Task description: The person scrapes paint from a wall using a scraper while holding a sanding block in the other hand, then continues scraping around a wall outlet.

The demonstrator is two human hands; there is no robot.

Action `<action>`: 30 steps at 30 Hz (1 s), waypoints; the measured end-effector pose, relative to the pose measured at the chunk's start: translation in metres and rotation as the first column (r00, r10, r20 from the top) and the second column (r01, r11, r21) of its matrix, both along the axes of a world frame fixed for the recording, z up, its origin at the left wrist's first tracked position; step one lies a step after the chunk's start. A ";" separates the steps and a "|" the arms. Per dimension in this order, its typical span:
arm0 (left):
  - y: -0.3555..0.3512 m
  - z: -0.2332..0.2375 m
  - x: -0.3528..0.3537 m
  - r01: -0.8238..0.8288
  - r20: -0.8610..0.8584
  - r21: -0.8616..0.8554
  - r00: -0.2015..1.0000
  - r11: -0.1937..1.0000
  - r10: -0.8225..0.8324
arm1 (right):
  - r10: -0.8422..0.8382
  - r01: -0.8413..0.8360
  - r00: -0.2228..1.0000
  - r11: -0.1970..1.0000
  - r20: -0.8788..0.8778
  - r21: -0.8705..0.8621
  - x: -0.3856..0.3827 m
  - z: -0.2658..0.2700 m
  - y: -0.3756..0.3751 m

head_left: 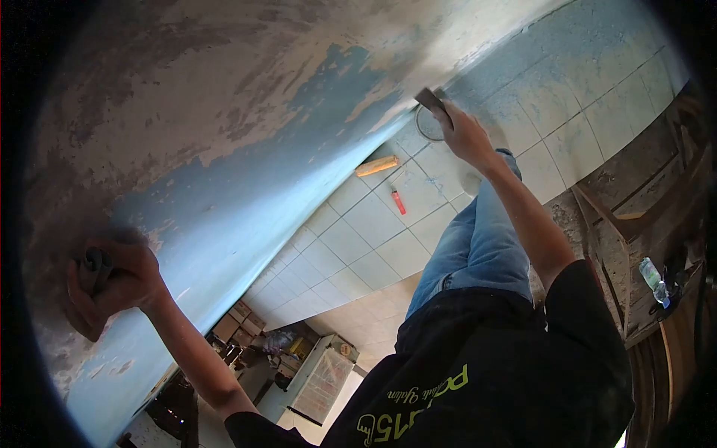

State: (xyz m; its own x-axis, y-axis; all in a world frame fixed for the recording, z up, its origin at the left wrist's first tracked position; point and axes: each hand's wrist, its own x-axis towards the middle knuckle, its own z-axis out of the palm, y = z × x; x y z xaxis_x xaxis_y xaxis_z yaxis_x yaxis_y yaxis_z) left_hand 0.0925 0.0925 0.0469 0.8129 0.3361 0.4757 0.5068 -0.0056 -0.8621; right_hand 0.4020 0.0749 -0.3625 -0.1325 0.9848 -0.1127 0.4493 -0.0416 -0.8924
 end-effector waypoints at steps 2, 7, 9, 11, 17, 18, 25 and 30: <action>-0.001 0.000 0.004 -0.019 0.001 -0.016 1.000 1.000 0.019 | 0.012 -0.040 0.980 0.990 -0.200 -0.132 -0.005 0.033 0.011; 0.002 -0.002 0.007 0.031 0.039 -0.032 0.999 0.999 -0.030 | -0.015 -0.011 0.932 0.997 -0.361 -0.071 -0.029 0.076 0.039; 0.004 -0.002 0.006 0.044 0.037 -0.041 0.998 0.998 -0.042 | 0.015 -0.040 0.959 0.996 -0.283 -0.083 -0.034 0.083 0.046; 0.005 -0.003 0.007 0.056 0.035 -0.046 0.998 0.997 -0.055 | 0.020 -0.048 0.962 0.994 -0.271 -0.098 -0.040 0.082 0.051; -0.001 0.001 0.005 -0.035 -0.025 -0.004 0.999 0.999 0.035 | 0.000 -0.016 0.952 0.999 -0.306 -0.049 -0.048 0.074 0.053; -0.001 0.001 0.006 -0.046 -0.026 0.001 0.999 0.999 0.046 | -0.001 -0.017 0.952 0.998 -0.305 -0.058 -0.049 0.075 0.055; 0.002 -0.002 0.005 0.010 0.042 -0.006 0.999 1.000 -0.010 | 0.037 -0.035 0.992 0.999 -0.124 0.017 -0.040 0.083 0.057; 0.003 -0.003 0.004 0.014 0.103 -0.006 0.995 1.000 -0.014 | -0.025 0.021 1.000 0.981 0.018 0.191 -0.041 0.080 0.056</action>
